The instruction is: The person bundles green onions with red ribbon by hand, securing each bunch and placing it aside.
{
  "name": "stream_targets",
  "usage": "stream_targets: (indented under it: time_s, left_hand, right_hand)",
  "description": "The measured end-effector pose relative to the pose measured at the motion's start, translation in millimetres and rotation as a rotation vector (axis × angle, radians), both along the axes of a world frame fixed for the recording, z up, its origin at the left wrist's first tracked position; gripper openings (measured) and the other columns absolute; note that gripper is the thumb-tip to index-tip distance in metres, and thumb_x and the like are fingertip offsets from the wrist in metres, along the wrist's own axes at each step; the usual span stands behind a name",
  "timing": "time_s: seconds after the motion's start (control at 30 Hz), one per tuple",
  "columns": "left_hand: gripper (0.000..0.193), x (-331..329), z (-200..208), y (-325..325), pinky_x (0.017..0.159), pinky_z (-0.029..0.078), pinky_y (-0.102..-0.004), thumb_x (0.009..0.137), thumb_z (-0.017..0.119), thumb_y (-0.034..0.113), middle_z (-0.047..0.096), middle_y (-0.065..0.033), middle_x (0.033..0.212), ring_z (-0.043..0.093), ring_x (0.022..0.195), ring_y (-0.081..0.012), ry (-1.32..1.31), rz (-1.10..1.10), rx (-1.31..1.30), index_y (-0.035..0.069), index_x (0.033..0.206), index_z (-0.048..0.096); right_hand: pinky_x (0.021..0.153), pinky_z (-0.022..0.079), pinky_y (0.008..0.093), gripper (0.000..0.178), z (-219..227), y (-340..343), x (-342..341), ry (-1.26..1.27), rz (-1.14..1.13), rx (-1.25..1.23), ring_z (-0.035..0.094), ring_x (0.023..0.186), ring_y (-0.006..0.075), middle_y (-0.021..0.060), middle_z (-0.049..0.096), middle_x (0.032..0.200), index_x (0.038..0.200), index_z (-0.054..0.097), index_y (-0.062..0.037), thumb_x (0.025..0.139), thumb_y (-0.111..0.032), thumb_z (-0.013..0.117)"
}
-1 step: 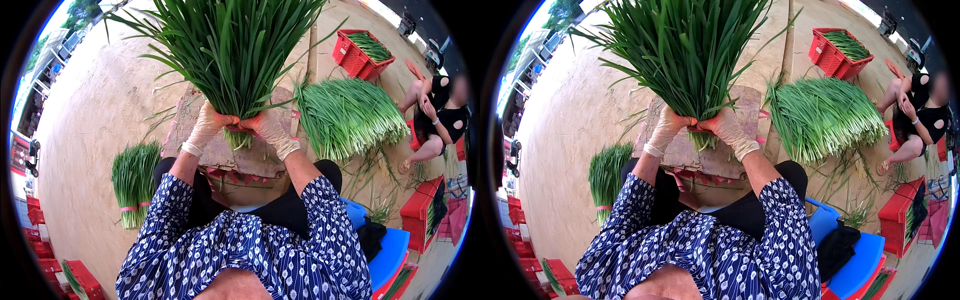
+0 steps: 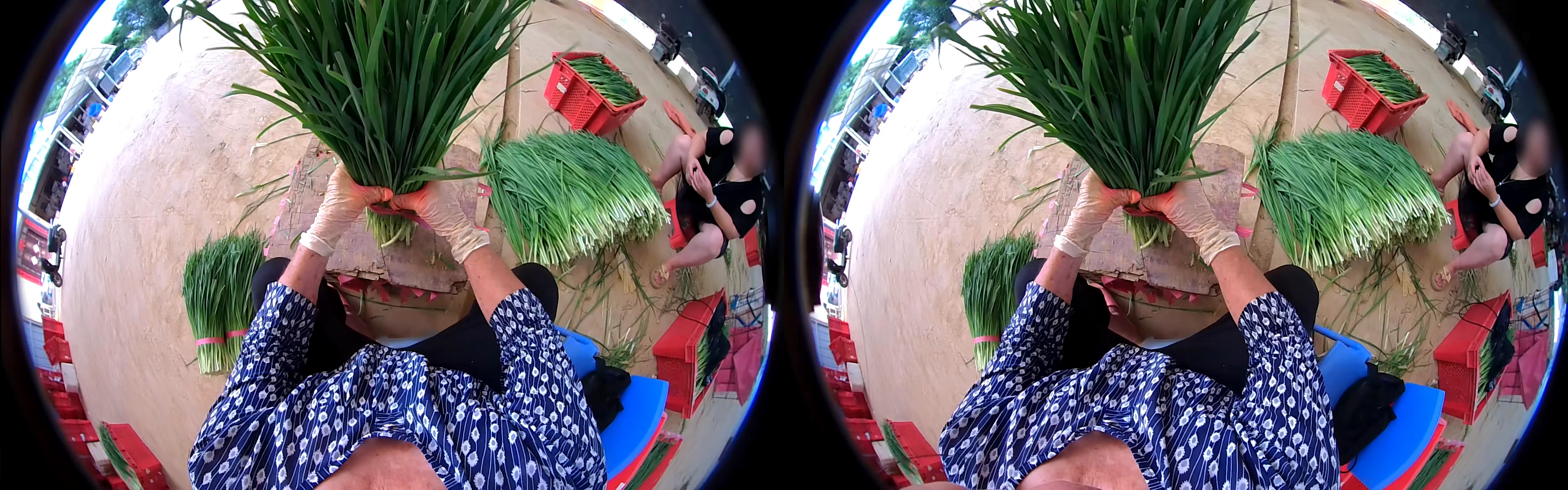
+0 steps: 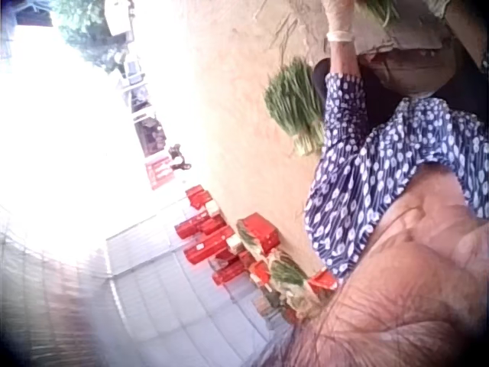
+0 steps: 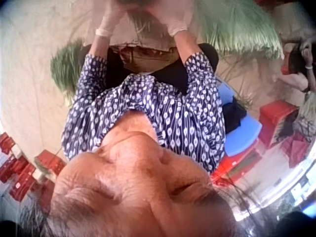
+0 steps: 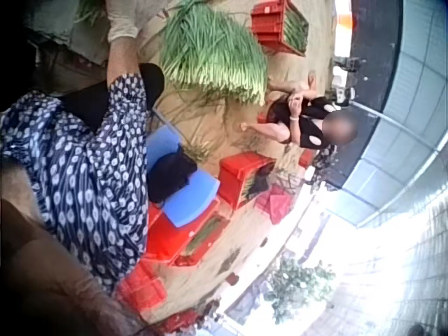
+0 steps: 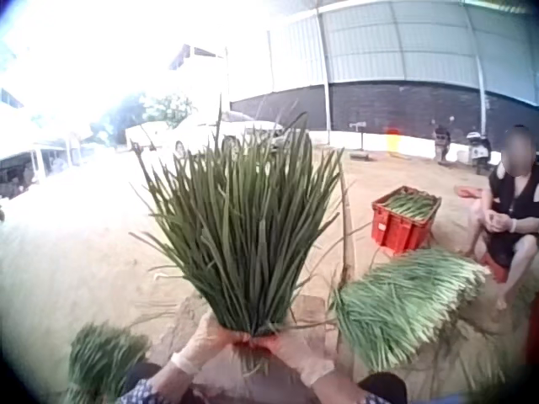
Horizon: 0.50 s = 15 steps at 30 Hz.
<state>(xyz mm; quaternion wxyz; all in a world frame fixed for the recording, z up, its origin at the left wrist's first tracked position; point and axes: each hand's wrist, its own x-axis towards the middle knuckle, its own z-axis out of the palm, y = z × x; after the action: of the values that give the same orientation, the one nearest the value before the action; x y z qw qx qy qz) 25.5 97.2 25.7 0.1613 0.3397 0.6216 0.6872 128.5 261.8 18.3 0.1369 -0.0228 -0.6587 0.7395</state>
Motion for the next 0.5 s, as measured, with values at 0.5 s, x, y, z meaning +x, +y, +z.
stream_targets:
  time_s: [0.5]
  left_hand:
    - [0.053,-11,-69,-4,0.061,0.051,-0.0342,0.078,0.078,0.047,0.072,-0.0116,0.073,0.065,0.063,-0.0155,-0.032,0.202,-0.659,-0.005,0.087,0.074]
  right_hand:
    - [0.089,0.048,0.0559,0.061,-55,-11,-3,-0.635,-0.046,-0.267,0.065,0.102,0.0273,0.0066,0.068,0.113,0.126,0.058,-0.0035,0.083,-0.041,0.081]
